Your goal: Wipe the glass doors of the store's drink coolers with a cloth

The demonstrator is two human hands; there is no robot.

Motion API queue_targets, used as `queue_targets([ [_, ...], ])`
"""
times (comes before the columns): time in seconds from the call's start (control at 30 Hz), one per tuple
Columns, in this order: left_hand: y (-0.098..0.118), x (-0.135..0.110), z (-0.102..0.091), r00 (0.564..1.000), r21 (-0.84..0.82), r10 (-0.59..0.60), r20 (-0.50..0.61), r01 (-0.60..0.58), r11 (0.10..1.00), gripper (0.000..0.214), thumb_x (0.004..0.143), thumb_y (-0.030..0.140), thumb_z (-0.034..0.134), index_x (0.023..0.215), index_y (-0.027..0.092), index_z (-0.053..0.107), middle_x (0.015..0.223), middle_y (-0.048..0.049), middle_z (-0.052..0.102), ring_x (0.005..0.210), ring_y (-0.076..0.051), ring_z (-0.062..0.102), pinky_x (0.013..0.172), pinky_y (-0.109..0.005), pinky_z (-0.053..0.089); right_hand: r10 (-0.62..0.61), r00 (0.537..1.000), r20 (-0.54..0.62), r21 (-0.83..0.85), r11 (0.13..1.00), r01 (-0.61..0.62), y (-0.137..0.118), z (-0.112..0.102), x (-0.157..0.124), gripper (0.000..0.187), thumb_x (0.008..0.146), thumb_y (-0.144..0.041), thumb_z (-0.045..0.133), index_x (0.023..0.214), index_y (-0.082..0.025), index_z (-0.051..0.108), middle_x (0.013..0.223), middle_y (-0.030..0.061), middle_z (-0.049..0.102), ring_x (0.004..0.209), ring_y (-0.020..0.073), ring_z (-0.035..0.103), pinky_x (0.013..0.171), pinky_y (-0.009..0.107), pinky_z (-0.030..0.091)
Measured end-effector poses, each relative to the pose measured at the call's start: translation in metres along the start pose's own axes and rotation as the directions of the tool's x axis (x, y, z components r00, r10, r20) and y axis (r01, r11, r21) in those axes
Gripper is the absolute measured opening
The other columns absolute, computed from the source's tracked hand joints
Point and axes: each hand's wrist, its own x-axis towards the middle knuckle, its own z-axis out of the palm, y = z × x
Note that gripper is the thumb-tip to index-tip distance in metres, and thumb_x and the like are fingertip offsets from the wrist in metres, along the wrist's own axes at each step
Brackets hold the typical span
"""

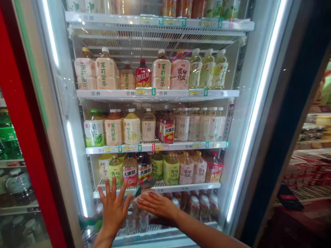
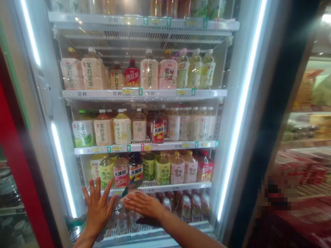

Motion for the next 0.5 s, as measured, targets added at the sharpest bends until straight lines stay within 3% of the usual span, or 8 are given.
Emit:
queue_targets([
  [0.07,-0.002,0.009,0.005,1.0,0.011,-0.003,-0.004,0.003,1.0,0.09,0.091,0.035,0.068,0.163,0.039,0.014,0.174,-0.0088,-0.001,0.16,-0.038,-0.004,0.123,-0.075,0.004,0.022,0.998,0.051,-0.027,0.999,-0.02,0.015,-0.013,0.004,0.058,0.095,-0.047,0.062,0.149,-0.032,0.051,0.168,-0.008,0.03,0.16,0.0131,0.006,0.132,0.036,0.019],
  [0.13,-0.003,0.02,0.006,0.999,0.015,-0.033,-0.014,0.033,0.999,0.092,0.091,0.035,0.069,0.163,0.038,0.012,0.173,-0.0095,-0.004,0.159,-0.038,-0.006,0.122,-0.076,0.004,0.226,0.973,0.053,-0.093,0.971,-0.22,0.044,-0.034,0.022,0.071,0.096,-0.056,0.059,0.158,-0.027,0.04,0.172,0.0034,0.019,0.161,0.0254,0.006,0.132,0.054,0.01],
  [0.2,-0.002,0.029,0.006,0.997,0.014,-0.067,-0.029,0.067,0.998,0.095,0.09,0.035,0.069,0.163,0.037,0.009,0.173,-0.0097,-0.007,0.159,-0.038,-0.009,0.121,-0.077,0.004,0.48,0.875,-0.064,-0.135,0.865,-0.484,0.069,-0.049,0.043,0.079,0.095,-0.057,0.062,0.162,-0.029,0.03,0.173,0.0099,0.006,0.16,0.0364,0.001,0.127,0.068,0.009],
  [0.23,0.0,0.033,0.007,0.996,0.012,-0.076,-0.037,0.076,0.997,0.096,0.09,0.035,0.07,0.163,0.037,0.008,0.173,-0.0097,-0.008,0.159,-0.038,-0.01,0.121,-0.077,0.004,0.543,0.833,-0.107,-0.137,0.821,-0.554,0.075,-0.052,0.05,0.082,0.094,-0.057,0.063,0.163,-0.031,0.027,0.173,0.0115,0.003,0.159,0.0395,0.0,0.124,0.072,0.008],
  [0.27,0.001,0.036,0.007,0.996,0.008,-0.082,-0.045,0.083,0.997,0.096,0.09,0.034,0.07,0.164,0.036,0.008,0.173,-0.0099,-0.009,0.159,-0.037,-0.01,0.121,-0.078,0.004,0.555,0.824,-0.115,-0.139,0.812,-0.567,0.074,-0.05,0.053,0.084,0.093,-0.059,0.064,0.163,-0.031,0.026,0.173,0.0123,0.003,0.159,0.0406,0.0,0.123,0.074,0.008],
  [0.33,0.004,0.04,0.01,0.994,0.002,-0.093,-0.053,0.094,0.996,0.096,0.09,0.033,0.069,0.164,0.035,0.007,0.173,-0.0104,-0.009,0.159,-0.037,-0.011,0.12,-0.079,0.003,0.44,0.898,-0.033,-0.146,0.886,-0.44,0.059,-0.04,0.046,0.087,0.091,-0.064,0.064,0.163,-0.03,0.028,0.172,0.0109,0.014,0.16,0.0367,0.002,0.127,0.069,0.006],
  [0.4,0.007,0.042,0.012,0.993,-0.006,-0.098,-0.061,0.098,0.995,0.095,0.091,0.032,0.069,0.164,0.035,0.008,0.173,-0.0106,-0.009,0.159,-0.037,-0.012,0.119,-0.08,0.003,0.209,0.973,0.096,-0.12,0.973,-0.197,0.039,-0.029,0.032,0.088,0.089,-0.067,0.065,0.16,-0.024,0.036,0.17,0.0069,0.026,0.161,0.0284,0.003,0.132,0.056,0.007],
  [0.5,0.008,0.044,0.015,0.993,-0.019,-0.098,-0.066,0.097,0.995,0.092,0.092,0.032,0.067,0.163,0.034,0.009,0.172,-0.0099,-0.009,0.159,-0.037,-0.013,0.118,-0.081,0.001,-0.03,0.979,0.202,-0.059,0.997,0.043,0.043,-0.036,0.028,0.091,0.089,-0.068,0.064,0.158,-0.016,0.037,0.169,0.0019,0.027,0.161,0.0198,0.0,0.133,0.042,0.015],
])
